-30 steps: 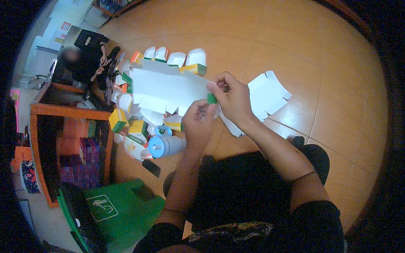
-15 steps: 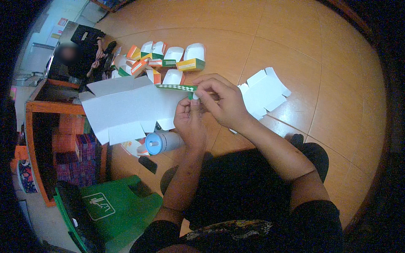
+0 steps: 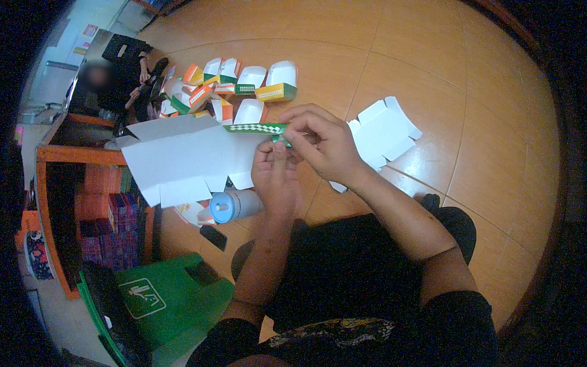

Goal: The person sits on the floor and assembles small white cardboard boxes by folding flaps and applying green patterned tape to seal them. Completed boxes are placed in a growing pile nearby.

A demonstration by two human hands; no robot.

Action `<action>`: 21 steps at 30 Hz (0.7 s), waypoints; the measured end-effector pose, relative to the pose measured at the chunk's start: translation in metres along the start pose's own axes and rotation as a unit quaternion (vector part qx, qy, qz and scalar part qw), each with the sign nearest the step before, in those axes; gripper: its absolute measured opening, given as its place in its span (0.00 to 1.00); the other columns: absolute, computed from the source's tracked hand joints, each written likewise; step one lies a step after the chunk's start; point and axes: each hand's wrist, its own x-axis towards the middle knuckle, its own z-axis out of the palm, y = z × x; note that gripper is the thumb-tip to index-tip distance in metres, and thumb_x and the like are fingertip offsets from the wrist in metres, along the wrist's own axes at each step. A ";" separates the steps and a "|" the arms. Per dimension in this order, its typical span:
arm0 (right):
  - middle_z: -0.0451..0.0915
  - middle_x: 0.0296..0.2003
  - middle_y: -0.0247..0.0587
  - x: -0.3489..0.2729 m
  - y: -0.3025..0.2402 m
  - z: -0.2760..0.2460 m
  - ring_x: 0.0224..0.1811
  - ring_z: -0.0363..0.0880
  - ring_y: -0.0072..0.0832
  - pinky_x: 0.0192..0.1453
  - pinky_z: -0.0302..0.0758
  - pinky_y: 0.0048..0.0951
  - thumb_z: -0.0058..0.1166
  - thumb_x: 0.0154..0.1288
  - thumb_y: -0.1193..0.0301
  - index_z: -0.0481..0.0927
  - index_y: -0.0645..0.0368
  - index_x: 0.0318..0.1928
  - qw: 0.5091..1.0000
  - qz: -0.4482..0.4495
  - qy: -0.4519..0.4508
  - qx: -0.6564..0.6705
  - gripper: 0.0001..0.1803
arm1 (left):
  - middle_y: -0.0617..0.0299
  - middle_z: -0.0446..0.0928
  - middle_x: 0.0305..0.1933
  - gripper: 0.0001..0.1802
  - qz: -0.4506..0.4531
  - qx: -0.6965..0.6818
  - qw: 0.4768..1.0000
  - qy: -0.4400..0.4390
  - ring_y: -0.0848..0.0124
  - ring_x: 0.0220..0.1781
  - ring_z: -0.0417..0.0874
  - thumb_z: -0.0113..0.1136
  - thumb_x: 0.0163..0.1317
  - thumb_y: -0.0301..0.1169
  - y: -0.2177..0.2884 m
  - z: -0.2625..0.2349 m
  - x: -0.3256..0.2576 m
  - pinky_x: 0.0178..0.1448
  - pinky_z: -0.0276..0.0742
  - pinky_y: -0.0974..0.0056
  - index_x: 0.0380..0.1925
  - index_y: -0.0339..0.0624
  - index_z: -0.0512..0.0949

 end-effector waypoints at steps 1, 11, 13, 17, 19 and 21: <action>0.78 0.47 0.45 0.000 0.000 -0.002 0.40 0.81 0.23 0.42 0.82 0.23 0.56 0.64 0.76 0.77 0.66 0.35 1.000 -0.003 -0.005 -0.007 0.05 | 0.57 0.77 0.42 0.11 -0.004 -0.008 1.000 0.000 0.71 0.42 0.80 0.55 0.69 0.29 0.000 -0.001 0.001 0.49 0.79 0.65 0.47 0.36 0.70; 0.73 0.51 0.47 0.004 0.012 -0.010 0.47 0.79 0.29 0.46 0.83 0.28 0.58 0.61 0.78 0.76 0.66 0.33 0.996 0.010 -0.050 0.077 0.04 | 0.54 0.75 0.50 0.15 -0.001 0.060 0.998 0.009 0.68 0.47 0.80 0.50 0.69 0.22 0.007 0.005 0.004 0.53 0.79 0.64 0.54 0.33 0.67; 0.72 0.51 0.47 0.002 0.008 -0.004 0.46 0.78 0.28 0.43 0.82 0.26 0.56 0.62 0.80 0.75 0.66 0.35 0.986 0.068 -0.037 0.147 0.03 | 0.53 0.76 0.47 0.13 0.005 0.069 0.997 -0.016 0.69 0.44 0.80 0.49 0.69 0.21 0.012 0.002 0.006 0.50 0.81 0.65 0.52 0.32 0.68; 0.73 0.50 0.48 0.000 0.012 0.001 0.42 0.77 0.23 0.39 0.80 0.22 0.54 0.64 0.80 0.75 0.67 0.36 0.991 0.060 -0.024 0.115 0.02 | 0.54 0.76 0.42 0.09 -0.011 0.088 0.996 -0.017 0.71 0.37 0.81 0.49 0.69 0.22 0.009 -0.006 0.005 0.44 0.81 0.67 0.48 0.31 0.68; 0.73 0.50 0.48 0.000 0.014 0.002 0.40 0.77 0.22 0.37 0.79 0.21 0.54 0.64 0.80 0.75 0.67 0.36 0.993 0.039 -0.023 0.109 0.02 | 0.54 0.76 0.40 0.09 -0.002 0.088 0.996 -0.019 0.72 0.36 0.81 0.50 0.69 0.22 0.010 -0.008 0.004 0.43 0.81 0.68 0.47 0.31 0.68; 0.74 0.50 0.49 0.000 0.014 0.001 0.39 0.78 0.22 0.38 0.80 0.21 0.54 0.64 0.80 0.75 0.68 0.35 0.994 0.035 -0.033 0.098 0.02 | 0.55 0.76 0.40 0.09 0.011 0.085 0.996 -0.025 0.72 0.37 0.80 0.49 0.69 0.22 0.007 -0.007 0.003 0.43 0.81 0.68 0.47 0.31 0.68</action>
